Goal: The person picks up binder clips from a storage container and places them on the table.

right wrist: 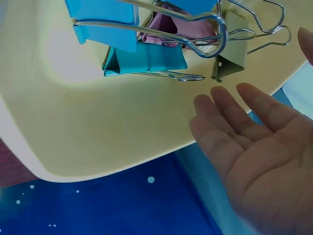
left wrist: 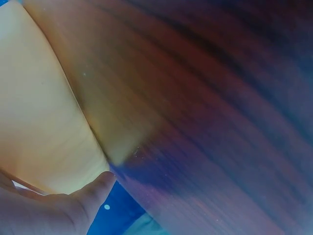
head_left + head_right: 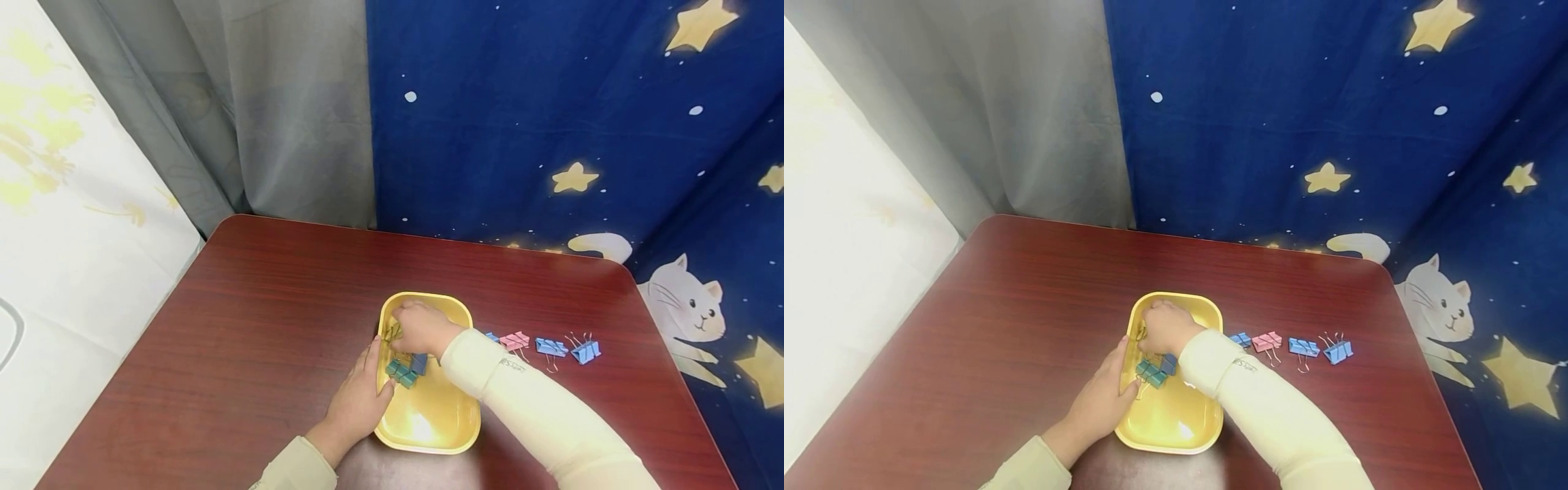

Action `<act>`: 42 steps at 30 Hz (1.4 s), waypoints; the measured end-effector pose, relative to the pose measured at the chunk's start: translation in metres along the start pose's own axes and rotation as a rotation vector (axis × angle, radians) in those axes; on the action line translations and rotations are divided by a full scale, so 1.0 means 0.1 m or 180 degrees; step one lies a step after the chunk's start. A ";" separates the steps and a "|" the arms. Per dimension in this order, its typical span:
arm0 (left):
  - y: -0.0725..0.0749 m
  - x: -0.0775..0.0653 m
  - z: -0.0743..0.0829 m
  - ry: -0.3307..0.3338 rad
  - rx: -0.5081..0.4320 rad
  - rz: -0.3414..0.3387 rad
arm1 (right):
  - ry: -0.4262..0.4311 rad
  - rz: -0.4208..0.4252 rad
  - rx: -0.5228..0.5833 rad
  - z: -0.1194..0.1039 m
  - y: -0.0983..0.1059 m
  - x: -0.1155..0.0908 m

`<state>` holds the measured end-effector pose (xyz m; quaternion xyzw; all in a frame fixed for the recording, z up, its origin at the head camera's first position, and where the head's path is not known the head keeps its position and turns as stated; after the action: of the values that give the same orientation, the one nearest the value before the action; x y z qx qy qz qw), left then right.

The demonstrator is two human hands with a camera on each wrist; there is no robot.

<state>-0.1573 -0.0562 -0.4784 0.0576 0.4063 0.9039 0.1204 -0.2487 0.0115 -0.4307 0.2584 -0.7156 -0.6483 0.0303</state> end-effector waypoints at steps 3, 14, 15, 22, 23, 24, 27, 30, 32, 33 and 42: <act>0.01 0.00 0.00 -0.0003 0.0010 0.0005 | 0.0009 -0.0042 -0.0053 -0.02 -0.03 0.04; 0.04 -0.01 0.03 -0.0031 -0.0042 0.0063 | 0.0080 -0.0114 -0.0214 -0.08 -0.12 0.15; 0.04 -0.01 0.03 -0.0026 -0.0047 0.0066 | 0.0082 -0.0132 -0.0204 -0.09 -0.13 0.15; 0.02 -0.01 0.01 0.0004 -0.0043 0.0035 | -0.0055 -0.0311 -0.0166 -0.08 -0.21 0.19; 0.02 -0.01 0.01 0.0004 -0.0041 0.0033 | -0.0063 -0.0319 -0.0176 -0.08 -0.22 0.20; 0.02 -0.01 0.00 0.0008 -0.0036 0.0028 | -0.0078 -0.0336 -0.0180 -0.08 -0.22 0.20; 0.02 -0.01 -0.01 0.0008 -0.0028 0.0035 | -0.0100 -0.0361 -0.0194 -0.08 -0.24 0.21; 0.01 0.00 -0.01 0.0008 -0.0024 0.0029 | -0.0119 -0.0388 -0.0189 -0.07 -0.25 0.21; 0.01 0.00 -0.01 0.0008 -0.0025 0.0025 | -0.0124 -0.0398 -0.0175 -0.07 -0.25 0.21; 0.01 0.00 -0.01 0.0008 -0.0025 0.0024 | -0.0125 -0.0403 -0.0168 -0.07 -0.25 0.21; 0.02 0.00 -0.01 0.0014 -0.0019 0.0044 | -0.0050 -0.0386 -0.0095 -0.07 -0.23 0.21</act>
<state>-0.1575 -0.0581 -0.4777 0.0581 0.4035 0.9061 0.1134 -0.2565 -0.0038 -0.4572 0.2957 -0.6891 -0.6615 -0.0108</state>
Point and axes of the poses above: each hand's wrist, its own x-axis towards the middle knuckle, its own y-axis out of the back of the hand, z = x × y, the point moved 10 cm from there along x, towards the middle knuckle, and after that the axes turned 9 degrees about -y, right-handed, at the moved point
